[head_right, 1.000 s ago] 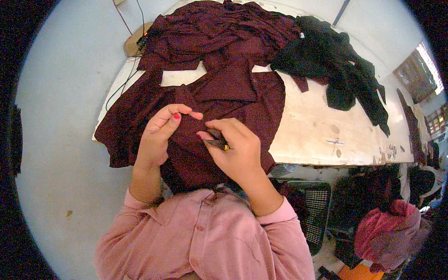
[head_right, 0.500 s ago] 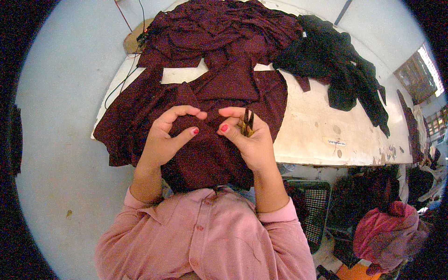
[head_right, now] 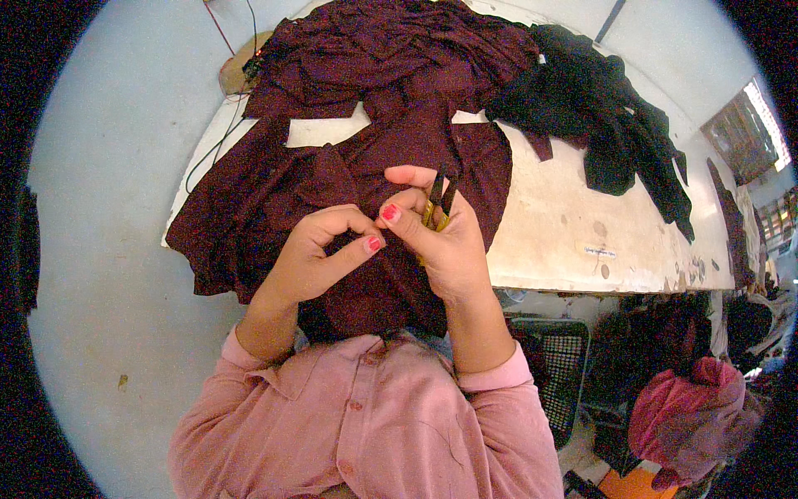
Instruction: The person uses a small blade to cut loose threads and small fabric bits from a maroon shirt. They repeatedly lift, turn, and inspect the shirt while snipping stray threads from seams and edges.
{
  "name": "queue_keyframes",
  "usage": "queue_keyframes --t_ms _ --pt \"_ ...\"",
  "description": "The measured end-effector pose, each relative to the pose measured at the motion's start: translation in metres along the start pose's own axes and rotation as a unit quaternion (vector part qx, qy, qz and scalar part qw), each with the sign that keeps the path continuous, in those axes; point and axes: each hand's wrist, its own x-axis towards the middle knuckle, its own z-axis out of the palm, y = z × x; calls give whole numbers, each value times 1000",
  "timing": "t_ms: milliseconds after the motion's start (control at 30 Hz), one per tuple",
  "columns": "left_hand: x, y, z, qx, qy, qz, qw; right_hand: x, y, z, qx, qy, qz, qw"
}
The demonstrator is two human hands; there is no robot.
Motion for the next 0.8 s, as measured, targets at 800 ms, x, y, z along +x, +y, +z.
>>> queue_keyframes --t_ms 800 --pt "7 24 -3 -31 -15 -39 999 -28 -38 -15 -419 -176 -109 884"
